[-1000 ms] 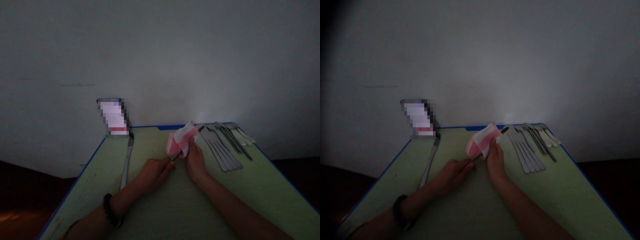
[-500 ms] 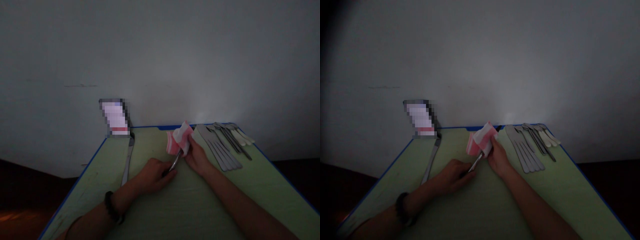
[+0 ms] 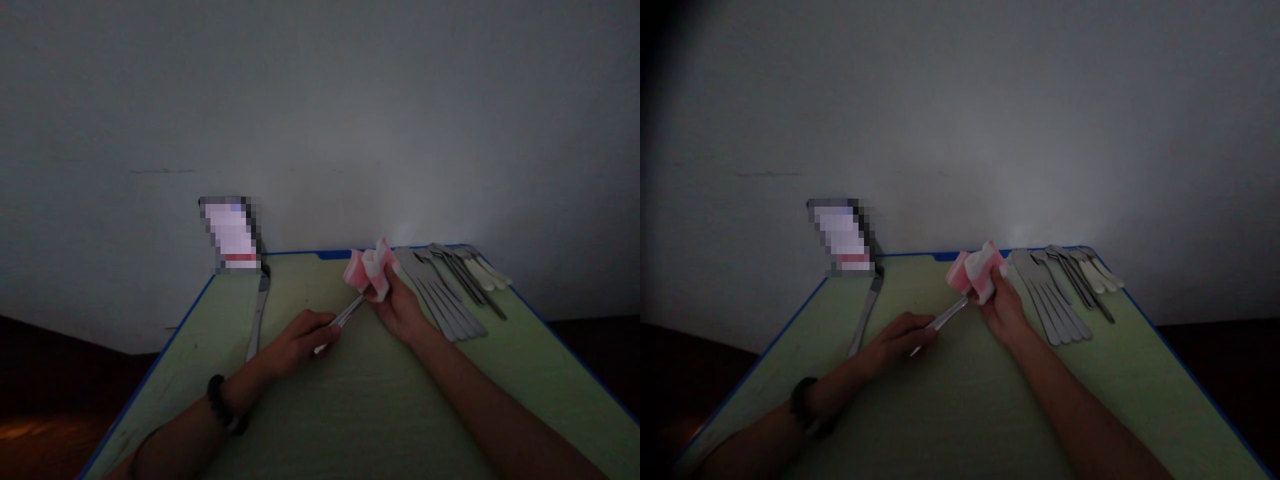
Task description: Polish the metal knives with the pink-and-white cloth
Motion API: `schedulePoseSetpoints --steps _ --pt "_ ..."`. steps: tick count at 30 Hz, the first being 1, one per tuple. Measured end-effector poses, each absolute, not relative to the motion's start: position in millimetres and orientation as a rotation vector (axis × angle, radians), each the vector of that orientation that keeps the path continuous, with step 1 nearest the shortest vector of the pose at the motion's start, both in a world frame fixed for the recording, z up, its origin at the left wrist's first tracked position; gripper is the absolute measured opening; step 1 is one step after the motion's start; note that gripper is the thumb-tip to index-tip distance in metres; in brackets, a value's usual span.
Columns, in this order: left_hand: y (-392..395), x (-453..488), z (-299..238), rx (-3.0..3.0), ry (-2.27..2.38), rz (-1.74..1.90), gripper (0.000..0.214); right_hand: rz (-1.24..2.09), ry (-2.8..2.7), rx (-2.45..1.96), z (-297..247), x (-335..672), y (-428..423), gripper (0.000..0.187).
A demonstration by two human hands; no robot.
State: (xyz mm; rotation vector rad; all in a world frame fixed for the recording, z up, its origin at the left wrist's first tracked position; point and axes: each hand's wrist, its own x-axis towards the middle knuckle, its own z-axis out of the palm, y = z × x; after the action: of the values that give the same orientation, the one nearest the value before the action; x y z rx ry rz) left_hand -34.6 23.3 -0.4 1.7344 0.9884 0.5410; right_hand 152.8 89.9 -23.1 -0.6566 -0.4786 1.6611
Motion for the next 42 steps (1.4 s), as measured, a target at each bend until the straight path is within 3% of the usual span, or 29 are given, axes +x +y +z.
schedulePoseSetpoints --steps 17,25,30,42 --pt "24.0 -27.6 0.3 1.842 1.124 0.513 0.039 1.68 -0.459 -0.612 -22.6 152.2 89.0 0.024" --pt "18.9 -29.3 2.8 2.119 0.997 0.422 0.036 1.332 -0.298 -0.729 -22.5 179.5 113.6 0.02" --pt "18.5 -33.7 3.7 2.013 0.958 0.449 0.04 1.117 -0.238 -0.864 -18.6 193.5 115.2 0.016" --pt "22.2 -32.1 -0.9 1.711 1.042 0.637 0.041 1.187 -0.193 -0.803 -8.0 181.5 106.9 0.019"
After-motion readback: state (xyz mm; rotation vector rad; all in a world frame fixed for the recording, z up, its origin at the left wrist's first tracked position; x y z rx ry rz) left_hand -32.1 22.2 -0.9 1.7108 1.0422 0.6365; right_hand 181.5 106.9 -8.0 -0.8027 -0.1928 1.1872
